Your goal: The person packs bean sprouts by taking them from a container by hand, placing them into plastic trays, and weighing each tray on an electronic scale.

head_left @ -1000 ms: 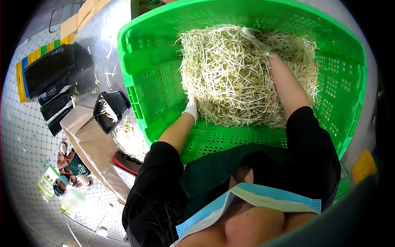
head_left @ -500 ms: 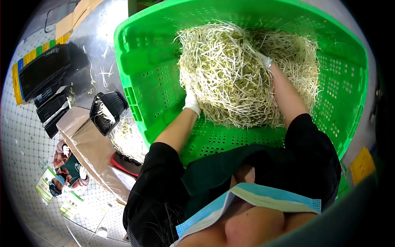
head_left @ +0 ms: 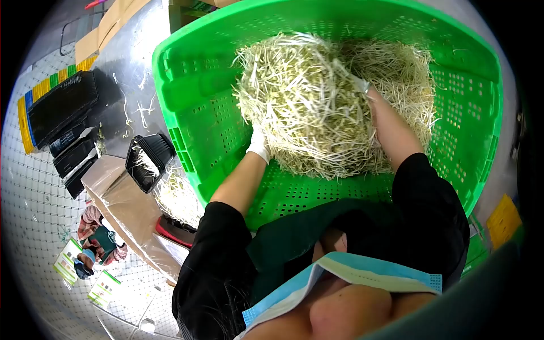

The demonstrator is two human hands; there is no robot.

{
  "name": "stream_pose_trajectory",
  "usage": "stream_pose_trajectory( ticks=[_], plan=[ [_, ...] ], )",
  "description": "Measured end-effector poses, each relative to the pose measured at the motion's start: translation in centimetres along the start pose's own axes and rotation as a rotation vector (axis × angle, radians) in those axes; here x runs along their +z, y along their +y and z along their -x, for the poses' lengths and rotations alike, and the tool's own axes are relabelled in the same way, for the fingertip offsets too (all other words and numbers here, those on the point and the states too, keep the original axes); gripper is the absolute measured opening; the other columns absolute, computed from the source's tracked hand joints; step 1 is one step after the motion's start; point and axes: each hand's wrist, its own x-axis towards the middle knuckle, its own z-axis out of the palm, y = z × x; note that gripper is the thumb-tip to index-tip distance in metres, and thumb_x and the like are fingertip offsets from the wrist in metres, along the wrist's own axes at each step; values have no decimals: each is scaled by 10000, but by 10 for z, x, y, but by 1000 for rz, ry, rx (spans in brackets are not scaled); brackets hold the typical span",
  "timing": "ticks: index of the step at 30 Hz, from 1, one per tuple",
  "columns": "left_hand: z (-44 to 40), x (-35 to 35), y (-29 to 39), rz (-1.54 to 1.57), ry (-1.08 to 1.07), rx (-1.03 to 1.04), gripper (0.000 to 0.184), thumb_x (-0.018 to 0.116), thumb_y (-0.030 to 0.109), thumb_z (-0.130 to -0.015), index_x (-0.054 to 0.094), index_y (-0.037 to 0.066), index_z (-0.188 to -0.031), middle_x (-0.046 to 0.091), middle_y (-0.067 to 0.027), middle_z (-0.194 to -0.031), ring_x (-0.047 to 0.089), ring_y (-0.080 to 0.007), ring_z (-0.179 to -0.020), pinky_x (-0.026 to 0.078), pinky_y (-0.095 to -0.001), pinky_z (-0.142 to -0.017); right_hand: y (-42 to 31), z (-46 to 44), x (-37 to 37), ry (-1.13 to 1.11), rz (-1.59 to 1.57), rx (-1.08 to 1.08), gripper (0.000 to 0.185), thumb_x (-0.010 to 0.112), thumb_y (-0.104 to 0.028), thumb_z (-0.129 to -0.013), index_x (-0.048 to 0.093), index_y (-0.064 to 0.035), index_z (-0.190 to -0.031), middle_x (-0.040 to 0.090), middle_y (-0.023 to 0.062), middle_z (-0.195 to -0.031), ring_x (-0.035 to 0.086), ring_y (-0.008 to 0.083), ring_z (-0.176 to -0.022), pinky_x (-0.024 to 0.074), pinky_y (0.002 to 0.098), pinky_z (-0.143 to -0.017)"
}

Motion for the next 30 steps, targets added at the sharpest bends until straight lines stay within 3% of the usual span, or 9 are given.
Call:
stream_pose_trajectory(
  ticks=[1, 3, 4, 5, 11, 20, 26, 30],
  plan=[
    [2, -1, 2, 37, 69, -3, 740, 307, 684, -872, 445, 130, -1344, 490, -121, -1327, 496, -357, -1138, 424, -531, -941, 0, 10, -5, 0, -35, -3, 789, 520, -566, -818, 257, -180, -1453, 259, 160, -1484, 259, 270, -1371, 272, 455, -1083],
    [-5, -1, 4, 64, -60, -12, 775, 330, 719, -843, 473, 123, -1318, 515, -126, -1294, 509, -363, -1116, 440, -532, -922, -1, 17, -13, 7, -63, -4, 788, 525, -561, -817, 257, -182, -1453, 260, 163, -1483, 261, 272, -1370, 274, 457, -1082],
    [-12, -6, 3, 108, -9, 6, 791, 329, 727, -837, 475, 112, -1312, 519, -128, -1286, 502, -352, -1129, 434, -533, -931, 1, 11, -15, 5, -57, -9, 787, 527, -558, -817, 257, -184, -1453, 261, 164, -1482, 262, 273, -1370, 275, 457, -1081],
    [-21, -12, 3, 157, -66, -9, 708, 309, 647, -889, 466, 109, -1321, 526, -123, -1291, 498, -339, -1150, 399, -550, -966, 2, 1, -16, -2, -32, -13, 786, 530, -556, -816, 256, -185, -1453, 262, 166, -1481, 263, 274, -1369, 275, 458, -1080],
    [-25, -22, 4, 100, -8, -8, 661, 329, 591, -893, 478, 98, -1307, 545, -121, -1264, 508, -328, -1139, 400, -532, -963, 10, -25, 9, 34, 11, 35, 784, 543, -540, -814, 255, -192, -1454, 266, 175, -1477, 269, 281, -1367, 280, 463, -1077],
    [16, -14, 0, 31, 35, 48, 591, 360, 507, -899, 495, 82, -1286, 572, -119, -1223, 524, -311, -1121, 401, -505, -958, -9, 69, 1, 199, -58, -5, 781, 564, -517, -810, 254, -203, -1454, 272, 189, -1471, 278, 291, -1363, 288, 471, -1071],
    [33, 29, 17, -23, -81, 140, 545, 380, 451, -904, 506, 71, -1272, 591, -117, -1196, 534, -300, -1109, 402, -486, -955, -132, 149, -41, 346, 264, -285, 780, 578, -502, -808, 253, -210, -1455, 276, 198, -1467, 283, 298, -1361, 293, 476, -1068],
    [33, 62, 56, -104, -133, 183, 514, 394, 414, -907, 514, 63, -1263, 603, -116, -1178, 541, -292, -1102, 403, -474, -953, -248, 200, -1, 281, 691, -440, 781, 588, -492, -807, 252, -215, -1455, 279, 205, -1465, 287, 302, -1359, 296, 479, -1065]
  ],
)
